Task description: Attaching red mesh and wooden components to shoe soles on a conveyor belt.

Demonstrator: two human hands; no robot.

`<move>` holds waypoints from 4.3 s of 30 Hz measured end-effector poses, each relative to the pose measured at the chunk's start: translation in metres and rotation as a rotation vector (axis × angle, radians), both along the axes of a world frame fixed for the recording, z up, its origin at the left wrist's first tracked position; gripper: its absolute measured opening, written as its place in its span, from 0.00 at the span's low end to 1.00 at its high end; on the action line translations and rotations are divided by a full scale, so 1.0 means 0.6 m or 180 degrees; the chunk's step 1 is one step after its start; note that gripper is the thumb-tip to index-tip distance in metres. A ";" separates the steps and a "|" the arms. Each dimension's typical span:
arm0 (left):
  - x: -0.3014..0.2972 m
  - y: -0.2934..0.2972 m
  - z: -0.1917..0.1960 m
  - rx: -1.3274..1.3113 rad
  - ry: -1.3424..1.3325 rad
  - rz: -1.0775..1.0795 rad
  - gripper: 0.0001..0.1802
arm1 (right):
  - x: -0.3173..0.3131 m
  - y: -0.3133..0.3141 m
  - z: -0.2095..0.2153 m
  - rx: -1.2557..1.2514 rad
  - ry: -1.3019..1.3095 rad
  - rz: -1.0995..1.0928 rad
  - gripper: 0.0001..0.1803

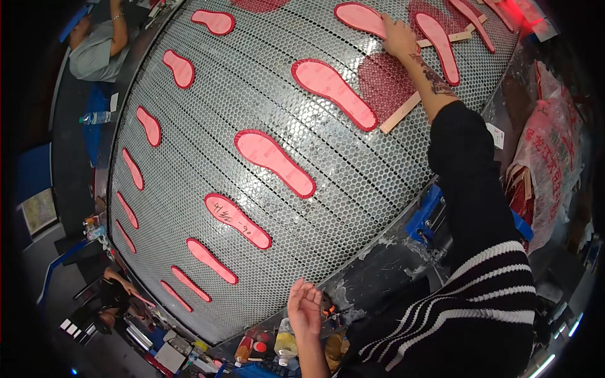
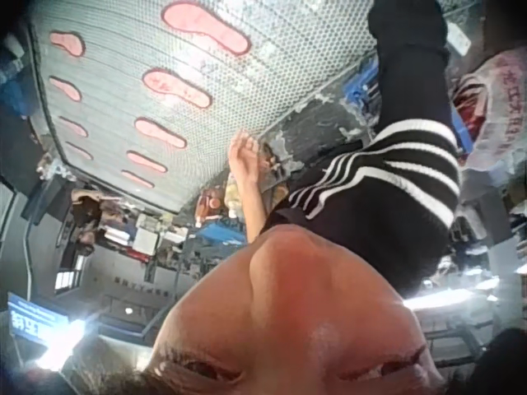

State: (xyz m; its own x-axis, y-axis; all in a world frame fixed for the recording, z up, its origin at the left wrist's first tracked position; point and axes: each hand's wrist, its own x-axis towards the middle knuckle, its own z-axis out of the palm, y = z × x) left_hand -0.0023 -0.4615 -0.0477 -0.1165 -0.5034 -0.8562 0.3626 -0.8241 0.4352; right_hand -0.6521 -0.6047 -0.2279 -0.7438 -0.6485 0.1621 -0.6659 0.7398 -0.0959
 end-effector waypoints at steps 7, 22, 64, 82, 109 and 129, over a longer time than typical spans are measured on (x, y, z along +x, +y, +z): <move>0.034 0.052 0.035 -0.0240 0.0032 0.0049 0.18 | 0.127 0.156 0.104 -0.1524 -0.0716 0.0361 0.50; 0.242 0.199 0.061 -0.0951 0.1248 0.0286 0.23 | 0.276 0.572 0.428 -0.0961 0.0216 0.1170 0.46; 0.039 0.745 0.092 -0.0730 0.0572 -0.1982 0.12 | 0.301 1.507 0.305 -0.1642 -0.0510 -0.1127 0.31; -0.068 0.618 0.144 0.0217 0.2695 -0.3027 0.44 | 0.831 1.160 0.544 -0.1225 -0.2309 0.3314 0.14; -0.134 0.601 -0.010 -0.1243 0.0986 -0.3055 0.13 | 0.829 1.175 0.320 -0.2953 -0.3921 -0.1303 0.10; -0.082 0.507 -0.035 -0.0961 0.0700 -0.1916 0.12 | 0.798 1.057 0.320 -0.3032 -0.4562 -0.1259 0.10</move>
State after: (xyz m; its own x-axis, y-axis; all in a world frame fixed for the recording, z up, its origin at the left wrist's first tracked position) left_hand -0.0518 -0.1573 -0.0685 -0.6033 -0.5089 -0.6140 -0.0124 -0.7639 0.6453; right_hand -0.1732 0.0294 -0.0361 -0.7014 -0.4886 -0.5189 0.5096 0.1653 -0.8444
